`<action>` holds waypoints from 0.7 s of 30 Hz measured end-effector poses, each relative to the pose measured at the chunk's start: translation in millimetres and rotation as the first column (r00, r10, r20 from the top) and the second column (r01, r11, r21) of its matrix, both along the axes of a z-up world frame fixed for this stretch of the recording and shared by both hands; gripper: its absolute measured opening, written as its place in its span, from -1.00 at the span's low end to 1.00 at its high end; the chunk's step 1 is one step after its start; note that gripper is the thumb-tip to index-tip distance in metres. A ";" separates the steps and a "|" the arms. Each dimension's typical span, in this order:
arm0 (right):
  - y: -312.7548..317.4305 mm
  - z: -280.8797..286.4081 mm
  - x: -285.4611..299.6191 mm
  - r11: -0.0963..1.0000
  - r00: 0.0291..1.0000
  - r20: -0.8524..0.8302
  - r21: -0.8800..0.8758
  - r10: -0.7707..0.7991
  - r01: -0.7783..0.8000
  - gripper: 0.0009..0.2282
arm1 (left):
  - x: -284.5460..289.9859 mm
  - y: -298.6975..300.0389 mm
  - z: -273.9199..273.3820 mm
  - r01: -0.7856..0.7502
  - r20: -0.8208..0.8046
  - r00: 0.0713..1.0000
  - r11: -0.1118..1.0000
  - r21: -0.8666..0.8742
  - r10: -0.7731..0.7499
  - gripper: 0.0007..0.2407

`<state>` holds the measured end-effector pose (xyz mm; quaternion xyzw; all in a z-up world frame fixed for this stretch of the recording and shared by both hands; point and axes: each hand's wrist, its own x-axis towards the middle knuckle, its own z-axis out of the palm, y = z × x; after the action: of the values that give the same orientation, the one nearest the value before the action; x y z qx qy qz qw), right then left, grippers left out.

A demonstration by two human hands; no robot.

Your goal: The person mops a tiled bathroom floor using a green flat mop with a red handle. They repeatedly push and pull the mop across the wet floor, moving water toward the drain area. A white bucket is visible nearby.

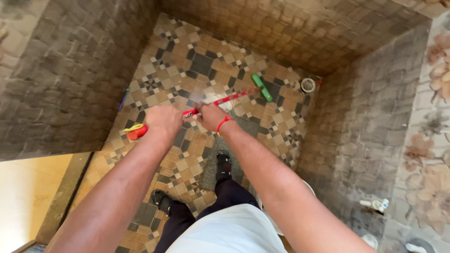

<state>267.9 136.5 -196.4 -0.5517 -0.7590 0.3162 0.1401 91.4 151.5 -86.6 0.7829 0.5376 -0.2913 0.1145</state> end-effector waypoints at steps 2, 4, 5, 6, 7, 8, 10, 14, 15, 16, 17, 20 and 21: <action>-8.7 1.6 -35.5 0.999 0.997 0.071 -0.039 0.028 -0.025 -0.63 | -31.2 -8.8 9.3 -0.049 -0.017 0.999 0.999 -0.021 0.048 -0.76; -19.2 3.6 -73.7 0.998 0.998 0.039 -0.036 0.052 -0.051 -0.66 | -69.1 -22.1 18.4 -0.083 -0.047 0.996 0.996 -0.045 0.080 -0.70; -24.2 5.2 -91.4 0.997 0.998 0.026 -0.034 0.064 -0.063 -0.68 | -88.3 -28.3 22.8 -0.090 -0.065 0.994 0.994 -0.054 0.087 -0.67; -29.5 7.0 -110.7 0.996 0.996 0.035 -0.045 0.084 -0.082 -0.71 | -107.5 -34.6 26.4 -0.098 -0.082 0.992 0.993 -0.062 0.093 -0.64; -34.1 8.7 -131.7 0.993 0.994 0.045 -0.056 0.104 -0.102 -0.74 | -128.1 -40.1 29.3 -0.103 -0.079 0.992 0.993 -0.064 0.098 -0.64; -39.0 10.6 -152.9 0.990 0.991 0.056 -0.067 0.125 -0.121 -0.77 | -150.2 -46.1 32.2 -0.108 -0.077 0.992 0.992 -0.065 0.103 -0.65; -48.1 15.5 -195.0 0.986 0.985 0.058 -0.050 0.164 -0.161 -0.76 | -193.2 -58.5 38.5 -0.116 -0.091 0.990 0.991 -0.066 0.110 -0.66; -68.7 25.5 -276.8 0.973 0.970 0.089 -0.056 0.227 -0.223 -0.79 | -275.6 -84.6 53.7 -0.141 -0.131 0.983 0.988 -0.068 0.131 -0.64; -72.6 29.5 -295.0 0.966 0.964 0.056 -0.030 0.258 -0.257 -0.80 | -294.7 -90.8 58.5 -0.153 -0.138 0.980 0.986 -0.064 0.143 -0.63; -76.6 34.4 -312.3 0.957 0.957 0.024 -0.003 0.291 -0.291 -0.81 | -312.6 -96.7 63.6 -0.150 -0.150 0.979 0.986 -0.075 0.138 -0.63; -82.8 40.2 -328.3 0.946 0.946 -0.010 0.021 0.323 -0.323 -0.81 | -329.6 -104.9 69.5 -0.147 -0.163 0.978 0.985 -0.091 0.131 -0.62; -95.1 58.8 -372.3 0.912 0.904 0.124 -0.027 0.410 -0.410 -0.77 | -369.9 -127.3 83.2 -0.165 -0.197 0.970 0.981 -0.100 0.143 -0.63; -99.1 65.3 -384.1 0.902 0.900 0.069 -0.004 0.431 -0.432 -0.77 | -380.0 -132.9 87.0 -0.173 -0.207 0.967 0.980 -0.095 0.150 -0.64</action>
<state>-116.2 37.4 -131.1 -0.3796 -0.8684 0.3161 0.0439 -288.5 18.6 0.5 0.6958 0.5912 -0.3876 0.1272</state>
